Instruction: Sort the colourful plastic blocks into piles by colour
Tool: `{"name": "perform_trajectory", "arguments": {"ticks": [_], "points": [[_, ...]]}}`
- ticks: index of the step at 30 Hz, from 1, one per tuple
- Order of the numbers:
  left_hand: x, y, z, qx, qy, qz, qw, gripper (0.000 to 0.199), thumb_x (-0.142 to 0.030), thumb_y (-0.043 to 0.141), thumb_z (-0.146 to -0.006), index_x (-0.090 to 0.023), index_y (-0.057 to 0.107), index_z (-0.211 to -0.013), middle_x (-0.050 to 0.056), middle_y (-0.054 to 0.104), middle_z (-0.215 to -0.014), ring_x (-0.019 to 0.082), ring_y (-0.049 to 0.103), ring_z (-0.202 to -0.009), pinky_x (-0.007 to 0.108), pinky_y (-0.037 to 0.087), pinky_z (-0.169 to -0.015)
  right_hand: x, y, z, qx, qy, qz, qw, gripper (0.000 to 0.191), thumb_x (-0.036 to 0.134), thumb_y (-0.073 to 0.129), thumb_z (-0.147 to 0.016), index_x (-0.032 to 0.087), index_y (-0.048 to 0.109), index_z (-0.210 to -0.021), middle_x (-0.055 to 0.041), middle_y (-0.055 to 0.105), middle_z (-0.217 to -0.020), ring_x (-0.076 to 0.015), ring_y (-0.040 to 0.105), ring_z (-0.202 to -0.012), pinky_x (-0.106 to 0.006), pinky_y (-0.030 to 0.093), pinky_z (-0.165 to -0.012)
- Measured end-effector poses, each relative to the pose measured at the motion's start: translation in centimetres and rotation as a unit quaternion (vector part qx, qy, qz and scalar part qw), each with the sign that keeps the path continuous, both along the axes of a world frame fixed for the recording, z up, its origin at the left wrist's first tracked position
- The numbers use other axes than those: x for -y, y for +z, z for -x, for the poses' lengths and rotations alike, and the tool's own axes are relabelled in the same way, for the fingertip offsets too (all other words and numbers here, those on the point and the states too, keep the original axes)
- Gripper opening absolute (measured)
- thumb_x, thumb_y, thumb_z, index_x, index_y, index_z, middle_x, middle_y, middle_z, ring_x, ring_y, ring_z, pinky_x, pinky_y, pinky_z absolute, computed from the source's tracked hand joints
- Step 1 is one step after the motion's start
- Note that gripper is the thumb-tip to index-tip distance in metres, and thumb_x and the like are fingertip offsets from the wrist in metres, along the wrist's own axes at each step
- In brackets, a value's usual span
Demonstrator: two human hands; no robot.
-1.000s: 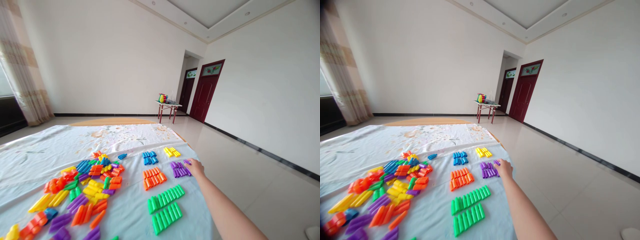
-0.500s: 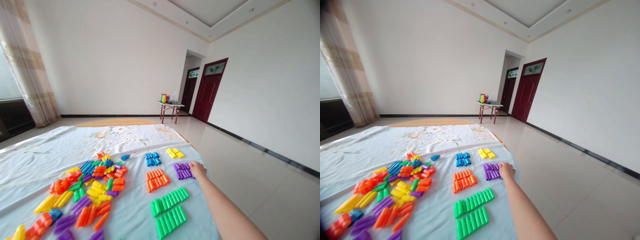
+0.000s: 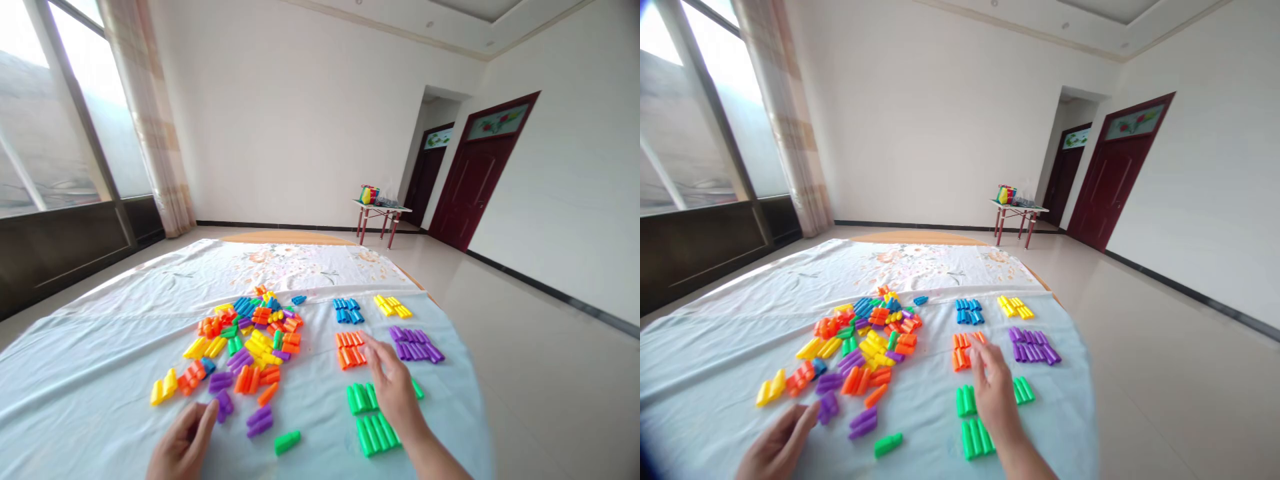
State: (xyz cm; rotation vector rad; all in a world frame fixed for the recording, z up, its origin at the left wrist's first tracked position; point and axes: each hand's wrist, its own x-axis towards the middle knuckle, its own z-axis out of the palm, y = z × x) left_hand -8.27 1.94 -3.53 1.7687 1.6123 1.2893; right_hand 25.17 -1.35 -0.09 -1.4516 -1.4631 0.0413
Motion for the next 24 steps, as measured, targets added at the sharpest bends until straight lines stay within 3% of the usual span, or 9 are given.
{"name": "perform_trajectory", "arguments": {"ticks": [3, 6, 12, 24], "points": [[0.3, 0.3, -0.4, -0.001, -0.009, 0.007, 1.000, 0.045, -0.063, 0.048, -0.069, -0.020, 0.049, -0.054, -0.004, 0.043, -0.050, 0.011, 0.042, -0.049, 0.021, 0.040, -0.048, 1.7, -1.8, 6.1, -0.016, 0.097, -0.004, 0.995, 0.031, 0.029, 0.038, -0.092, 0.024, 0.057, -0.115, -0.0051, 0.067, -0.086, -0.0155, 0.064, -0.079, -0.024, 0.052, -0.072], [0.4, 0.4, -0.8, -0.004, -0.001, 0.004, 1.000, 0.043, -0.057, 0.047, -0.073, -0.020, 0.046, -0.053, -0.004, 0.039, -0.051, 0.011, 0.040, -0.049, 0.021, 0.038, -0.048, 2.0, -4.0, 9.1, 0.020, 0.176, 0.000, 0.984, 0.030, 0.023, 0.040, -0.091, 0.026, 0.057, -0.116, -0.0033, 0.067, -0.078, -0.0154, 0.063, -0.074, -0.025, 0.051, -0.071], [0.8, 0.0, -0.8, 0.019, -0.008, -0.009, 1.000, 0.038, -0.052, 0.051, -0.074, -0.020, 0.043, -0.054, -0.005, 0.037, -0.053, 0.011, 0.037, -0.051, 0.022, 0.036, -0.049, 1.4, -7.0, 9.2, 0.066, 0.230, -0.003, 0.971, 0.034, 0.016, 0.043, -0.087, 0.030, 0.056, -0.115, -0.0012, 0.068, -0.076, -0.0163, 0.063, -0.071, -0.026, 0.052, -0.068], [1.3, 0.9, -0.1, -0.007, -0.033, -0.021, 0.999, 0.037, -0.048, 0.043, -0.081, -0.019, 0.059, -0.065, -0.001, 0.058, -0.061, 0.013, 0.055, -0.060, 0.023, 0.047, -0.059, 0.7, -8.7, 8.7, 0.097, 0.264, -0.014, 0.960, 0.039, 0.014, 0.042, -0.087, 0.032, 0.052, -0.121, -0.0006, 0.068, -0.079, -0.0166, 0.063, -0.073, -0.027, 0.052, -0.070]]}}
